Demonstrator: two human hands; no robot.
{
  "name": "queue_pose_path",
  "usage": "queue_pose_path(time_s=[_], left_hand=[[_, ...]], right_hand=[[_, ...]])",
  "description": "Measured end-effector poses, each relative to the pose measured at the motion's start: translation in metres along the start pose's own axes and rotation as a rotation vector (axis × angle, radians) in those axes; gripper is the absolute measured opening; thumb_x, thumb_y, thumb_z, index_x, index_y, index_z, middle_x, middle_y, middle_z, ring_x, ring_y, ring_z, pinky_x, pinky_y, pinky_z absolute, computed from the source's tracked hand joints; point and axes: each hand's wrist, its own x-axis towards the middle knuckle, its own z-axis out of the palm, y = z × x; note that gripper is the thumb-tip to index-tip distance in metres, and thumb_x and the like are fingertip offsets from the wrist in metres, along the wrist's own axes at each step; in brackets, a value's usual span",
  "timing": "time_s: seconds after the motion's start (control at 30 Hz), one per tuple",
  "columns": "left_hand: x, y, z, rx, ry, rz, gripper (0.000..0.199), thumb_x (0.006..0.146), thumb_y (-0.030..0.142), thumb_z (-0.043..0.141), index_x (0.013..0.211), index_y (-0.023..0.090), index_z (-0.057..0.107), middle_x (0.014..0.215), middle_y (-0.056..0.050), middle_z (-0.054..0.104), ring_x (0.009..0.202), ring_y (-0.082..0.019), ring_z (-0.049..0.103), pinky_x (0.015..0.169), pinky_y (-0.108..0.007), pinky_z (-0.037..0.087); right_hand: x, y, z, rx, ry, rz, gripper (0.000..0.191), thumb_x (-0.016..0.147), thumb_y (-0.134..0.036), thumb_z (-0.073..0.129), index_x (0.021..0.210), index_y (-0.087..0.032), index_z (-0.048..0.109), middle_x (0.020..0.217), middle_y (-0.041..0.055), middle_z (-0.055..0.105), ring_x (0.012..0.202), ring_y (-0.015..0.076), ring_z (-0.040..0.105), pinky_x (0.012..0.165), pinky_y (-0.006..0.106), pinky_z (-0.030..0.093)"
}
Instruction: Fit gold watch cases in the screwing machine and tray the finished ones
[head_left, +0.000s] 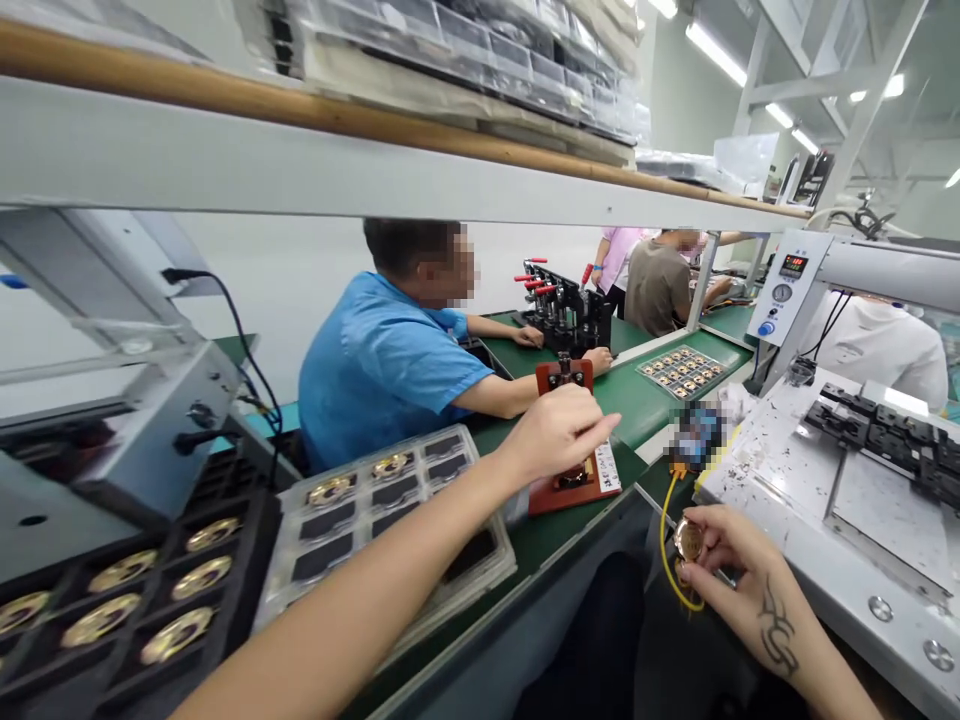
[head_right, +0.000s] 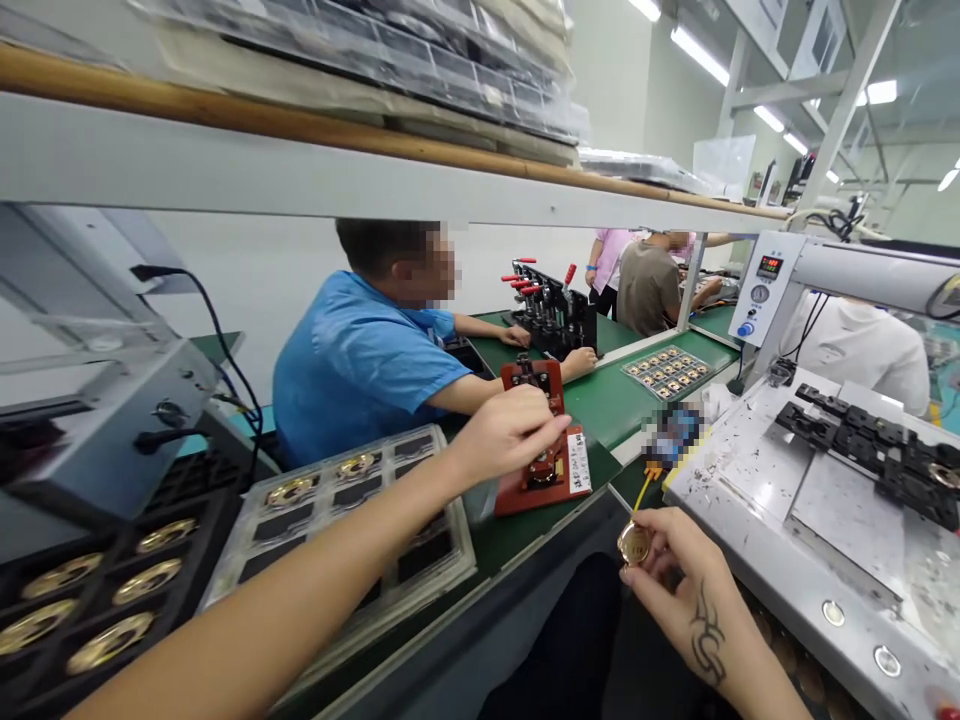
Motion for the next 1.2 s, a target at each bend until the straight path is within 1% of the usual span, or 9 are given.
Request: queue_pose_path(time_s=[0.17,0.27,0.37,0.43,0.53,0.67,0.8,0.97,1.2], left_hand=[[0.020,-0.001,-0.010,-0.032,0.122,-0.010,0.051,0.105,0.036,0.056,0.059,0.025,0.037,0.058,0.003,0.043,0.058,-0.016,0.043,0.066,-0.033,0.040],[0.061,-0.004,-0.036,-0.137,0.289,-0.169,0.042,0.109,0.037,0.053,0.070,0.023,0.046,0.066,0.003,0.051,0.065,-0.015,0.051,0.069,-0.029,0.044],[0.088,-0.036,-0.059,-0.232,0.295,-0.371,0.022,0.111,0.027,0.049,0.091,0.020,0.057,0.078,0.002,0.064,0.073,-0.015,0.063,0.074,-0.027,0.050],[0.079,-0.059,-0.070,-0.166,0.288,-0.486,0.010,0.108,0.023,0.053,0.103,0.018,0.060,0.096,-0.003,0.071,0.087,-0.017,0.068,0.081,-0.028,0.052],[0.028,-0.079,-0.073,-0.073,0.257,-0.594,0.011,0.104,0.024,0.055,0.104,0.017,0.065,0.104,-0.007,0.074,0.098,-0.021,0.068,0.087,-0.031,0.052],[-0.056,-0.083,-0.045,-0.128,-0.048,-0.720,0.018,0.089,0.025,0.068,0.073,0.018,0.070,0.072,-0.004,0.074,0.072,-0.021,0.067,0.069,-0.029,0.050],[-0.095,-0.084,0.010,-0.239,-0.355,-0.783,0.008,0.079,0.022,0.072,0.077,0.019,0.079,0.057,0.002,0.071,0.053,-0.018,0.065,0.055,-0.025,0.046],[-0.091,-0.091,0.058,-0.218,-0.345,-0.773,0.032,0.075,0.020,0.078,0.107,0.019,0.081,0.078,-0.002,0.079,0.073,-0.023,0.072,0.064,-0.026,0.048],[-0.091,-0.093,0.069,-0.174,-0.301,-0.788,0.032,0.073,0.020,0.080,0.105,0.019,0.080,0.077,-0.003,0.075,0.079,-0.025,0.069,0.067,-0.028,0.045]], right_hand=[[0.003,0.008,-0.001,0.102,0.002,0.173,0.044,0.091,-0.042,0.084,0.129,-0.024,0.072,0.098,0.0045,0.070,0.079,0.0203,0.072,0.073,0.034,0.064],[0.015,0.006,0.001,0.123,0.032,0.229,0.055,0.084,-0.051,0.089,0.129,-0.023,0.073,0.094,0.0047,0.070,0.074,0.0204,0.070,0.069,0.034,0.063],[0.030,0.006,0.011,0.155,0.051,0.254,0.058,0.081,-0.054,0.091,0.125,-0.021,0.074,0.081,0.0020,0.067,0.065,0.0189,0.065,0.057,0.031,0.058],[0.038,0.011,0.019,0.178,0.030,0.258,0.056,0.082,-0.054,0.091,0.123,-0.020,0.074,0.078,0.0015,0.066,0.063,0.0187,0.064,0.055,0.030,0.055],[0.045,0.025,0.027,0.185,-0.008,0.267,0.056,0.083,-0.053,0.090,0.125,-0.020,0.073,0.078,0.0013,0.066,0.064,0.0184,0.063,0.056,0.030,0.055],[0.067,0.037,0.037,0.172,-0.111,0.295,0.056,0.084,-0.054,0.088,0.124,-0.019,0.073,0.079,0.0003,0.066,0.065,0.0181,0.064,0.059,0.032,0.058],[0.107,0.045,0.068,0.161,-0.180,0.256,0.053,0.081,-0.054,0.086,0.117,-0.018,0.072,0.071,-0.0036,0.061,0.061,0.0176,0.061,0.056,0.032,0.059],[0.146,0.064,0.111,0.138,-0.226,0.228,0.045,0.069,-0.048,0.088,0.098,-0.020,0.068,0.062,-0.0071,0.057,0.051,0.0144,0.056,0.047,0.027,0.053],[0.156,0.086,0.122,0.078,-0.315,0.214,0.037,0.074,-0.047,0.081,0.094,-0.022,0.062,0.060,-0.0086,0.053,0.049,0.0139,0.054,0.045,0.026,0.050]])
